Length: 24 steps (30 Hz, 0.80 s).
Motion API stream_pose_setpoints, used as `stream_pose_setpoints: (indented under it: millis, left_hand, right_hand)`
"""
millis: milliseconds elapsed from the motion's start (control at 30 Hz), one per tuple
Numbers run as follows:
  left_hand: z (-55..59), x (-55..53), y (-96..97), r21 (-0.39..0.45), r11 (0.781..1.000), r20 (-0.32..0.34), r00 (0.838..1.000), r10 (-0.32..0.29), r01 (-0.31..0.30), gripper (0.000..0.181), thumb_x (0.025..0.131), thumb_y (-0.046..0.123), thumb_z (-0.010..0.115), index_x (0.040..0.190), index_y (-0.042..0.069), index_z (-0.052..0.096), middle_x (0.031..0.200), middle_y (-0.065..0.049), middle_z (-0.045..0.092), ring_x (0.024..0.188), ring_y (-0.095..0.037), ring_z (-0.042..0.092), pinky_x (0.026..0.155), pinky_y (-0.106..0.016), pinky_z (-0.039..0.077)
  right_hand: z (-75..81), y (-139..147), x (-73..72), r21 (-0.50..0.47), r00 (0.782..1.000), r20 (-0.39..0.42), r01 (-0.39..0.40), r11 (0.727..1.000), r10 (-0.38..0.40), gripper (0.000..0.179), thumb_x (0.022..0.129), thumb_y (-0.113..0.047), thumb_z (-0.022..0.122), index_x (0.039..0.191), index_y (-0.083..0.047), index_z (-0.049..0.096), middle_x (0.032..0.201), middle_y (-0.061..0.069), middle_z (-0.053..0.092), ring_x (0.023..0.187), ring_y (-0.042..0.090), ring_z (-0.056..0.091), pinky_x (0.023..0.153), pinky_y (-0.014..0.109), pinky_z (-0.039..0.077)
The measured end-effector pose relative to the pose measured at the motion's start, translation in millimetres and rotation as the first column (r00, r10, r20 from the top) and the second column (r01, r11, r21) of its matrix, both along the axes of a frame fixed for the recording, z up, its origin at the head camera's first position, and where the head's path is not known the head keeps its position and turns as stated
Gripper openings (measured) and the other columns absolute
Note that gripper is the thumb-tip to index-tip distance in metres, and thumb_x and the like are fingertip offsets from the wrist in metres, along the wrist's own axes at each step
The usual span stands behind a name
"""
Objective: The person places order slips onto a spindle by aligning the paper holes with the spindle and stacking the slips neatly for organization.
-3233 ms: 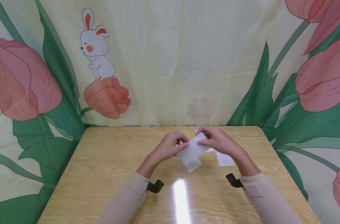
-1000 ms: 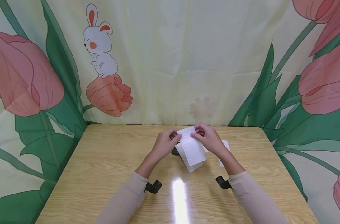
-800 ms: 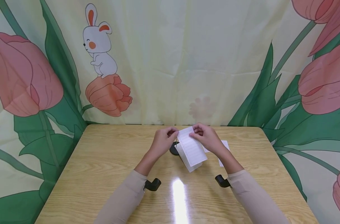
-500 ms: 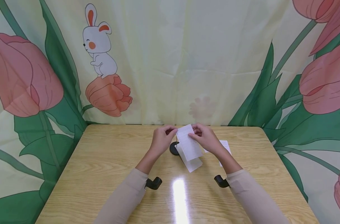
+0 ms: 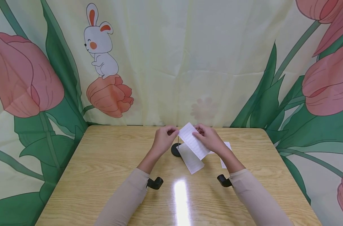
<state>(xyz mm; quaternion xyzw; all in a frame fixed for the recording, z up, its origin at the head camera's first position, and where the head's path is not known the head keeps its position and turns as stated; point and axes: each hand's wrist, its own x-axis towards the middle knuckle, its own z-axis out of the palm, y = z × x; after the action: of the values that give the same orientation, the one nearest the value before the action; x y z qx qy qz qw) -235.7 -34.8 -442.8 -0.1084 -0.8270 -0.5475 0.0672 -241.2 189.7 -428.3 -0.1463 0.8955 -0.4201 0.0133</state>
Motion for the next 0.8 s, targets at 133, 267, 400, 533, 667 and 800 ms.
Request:
stream_pose_setpoints:
  millis: [133,267,400,533,667,800]
  left_hand:
    - [-3.4,-1.1,-1.3,-0.026,1.000,-0.001,1.000,-0.004,0.004,0.009,0.098,0.012,0.071,0.099,0.005,0.077,0.090,-0.008,0.072,0.080,-0.018,0.060,0.071,-0.029,0.053]
    - [-5.7,-1.5,-1.9,-0.050,0.999,-0.006,1.000,-0.010,0.010,0.009,0.098,0.010,0.070,0.097,0.005,0.078,0.088,-0.006,0.071,0.078,-0.017,0.059,0.068,-0.027,0.052]
    - [-5.8,-2.9,-1.3,-0.089,0.996,-0.024,1.000,-0.018,0.016,0.010,0.098,0.010,0.070,0.095,0.004,0.077,0.085,-0.005,0.070,0.075,-0.016,0.058,0.066,-0.027,0.050]
    - [-7.1,-5.7,-1.2,-0.127,0.991,-0.037,0.999,-0.036,0.032,0.013,0.099,0.011,0.068,0.092,0.004,0.076,0.079,-0.004,0.066,0.070,-0.014,0.055,0.061,-0.025,0.047]
    - [-8.4,-7.7,-1.5,-0.143,0.989,-0.034,0.998,-0.049,0.044,0.014,0.100,0.011,0.067,0.090,0.004,0.074,0.076,-0.003,0.063,0.066,-0.013,0.053,0.060,-0.025,0.045]
    - [-8.6,-8.3,-1.3,-0.152,0.986,-0.012,0.998,-0.069,0.066,0.017,0.101,0.012,0.065,0.091,0.001,0.073,0.074,-0.004,0.062,0.063,-0.013,0.052,0.057,-0.025,0.044]
  right_hand:
    - [-0.7,-1,-2.5,0.017,1.000,0.007,0.001,1.000,-0.001,0.020,0.102,-0.015,0.066,0.118,-0.003,0.066,0.097,0.013,0.070,0.079,0.019,0.065,0.066,0.030,0.053]
    - [-1.4,-2,-4.6,0.033,1.000,0.008,0.010,0.999,-0.011,0.021,0.102,-0.016,0.067,0.118,-0.004,0.067,0.095,0.012,0.070,0.078,0.020,0.066,0.066,0.030,0.054]
    - [0.0,-2,-6.7,0.056,1.000,0.005,0.024,0.998,-0.025,0.023,0.101,-0.016,0.068,0.119,-0.003,0.068,0.094,0.012,0.071,0.077,0.020,0.065,0.065,0.030,0.054]
    - [0.0,-2,-9.5,0.064,0.999,0.005,0.039,0.997,-0.039,0.024,0.101,-0.017,0.068,0.120,-0.002,0.069,0.093,0.012,0.071,0.074,0.019,0.064,0.063,0.029,0.053]
    - [-1.8,-1,-12.4,0.066,0.999,0.005,0.048,0.997,-0.049,0.024,0.101,-0.018,0.068,0.120,-0.003,0.070,0.093,0.012,0.072,0.073,0.018,0.065,0.062,0.028,0.053]
    - [-3.5,0,-15.2,0.079,0.998,0.007,0.063,0.995,-0.063,0.023,0.101,-0.019,0.068,0.119,-0.004,0.070,0.094,0.012,0.072,0.075,0.019,0.065,0.063,0.027,0.052]
